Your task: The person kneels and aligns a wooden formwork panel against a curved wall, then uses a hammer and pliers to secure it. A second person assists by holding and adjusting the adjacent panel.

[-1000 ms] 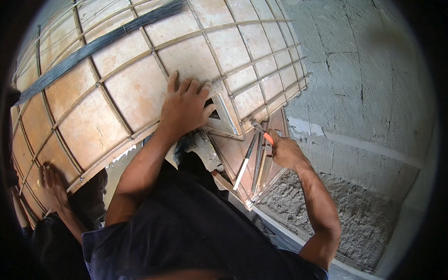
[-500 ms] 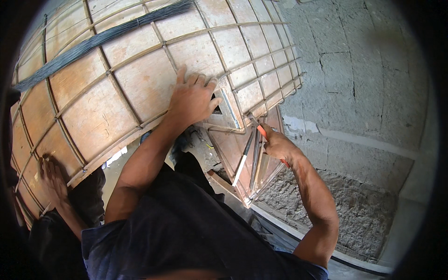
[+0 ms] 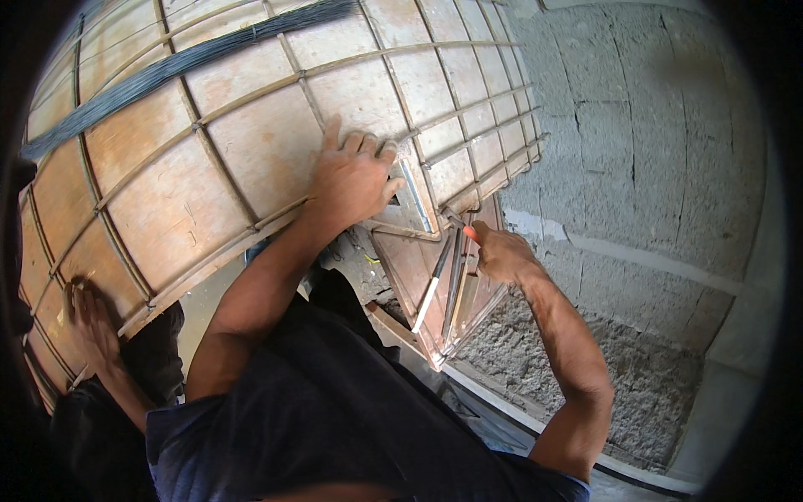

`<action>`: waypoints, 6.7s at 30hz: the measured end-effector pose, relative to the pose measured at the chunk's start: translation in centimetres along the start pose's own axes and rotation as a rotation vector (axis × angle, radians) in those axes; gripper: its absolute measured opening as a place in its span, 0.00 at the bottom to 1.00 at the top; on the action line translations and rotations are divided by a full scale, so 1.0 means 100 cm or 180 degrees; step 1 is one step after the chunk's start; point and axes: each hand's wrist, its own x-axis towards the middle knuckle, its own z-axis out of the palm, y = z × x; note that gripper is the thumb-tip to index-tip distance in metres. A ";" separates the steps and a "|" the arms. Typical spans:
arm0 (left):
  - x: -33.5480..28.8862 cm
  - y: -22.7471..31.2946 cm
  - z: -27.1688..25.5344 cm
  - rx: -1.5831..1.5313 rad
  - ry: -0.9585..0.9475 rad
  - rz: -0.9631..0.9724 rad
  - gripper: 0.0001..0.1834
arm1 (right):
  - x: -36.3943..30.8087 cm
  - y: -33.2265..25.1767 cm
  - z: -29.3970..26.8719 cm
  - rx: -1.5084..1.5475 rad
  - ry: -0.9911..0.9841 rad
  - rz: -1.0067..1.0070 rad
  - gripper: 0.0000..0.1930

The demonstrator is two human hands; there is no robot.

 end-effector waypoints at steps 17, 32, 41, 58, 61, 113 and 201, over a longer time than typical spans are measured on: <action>0.002 0.001 0.015 -0.0208 0.0357 -0.0045 0.29 | 0.042 0.045 0.016 -0.0118 0.0062 -0.0603 0.17; 0.008 0.008 0.005 0.0147 0.0072 -0.0206 0.30 | 0.120 0.102 0.025 -0.0663 0.1039 -0.1848 0.29; 0.004 0.012 0.004 0.0200 0.0136 -0.0154 0.30 | 0.067 0.090 0.113 0.1265 0.0955 -0.1234 0.15; 0.014 0.124 0.078 -0.0067 -0.0514 0.0585 0.20 | 0.092 0.066 0.310 0.6110 0.0715 -0.0564 0.08; 0.012 0.124 0.084 -0.0284 -0.0384 0.0416 0.19 | 0.077 0.065 0.286 0.6477 0.0704 -0.0538 0.07; -0.017 0.098 0.141 -0.1868 0.0616 -0.0612 0.09 | 0.112 -0.024 0.140 0.1934 0.3326 -0.0694 0.20; 0.029 0.064 0.092 -0.0089 0.0281 -0.0341 0.21 | 0.181 -0.018 0.023 0.2367 0.1851 -0.1320 0.19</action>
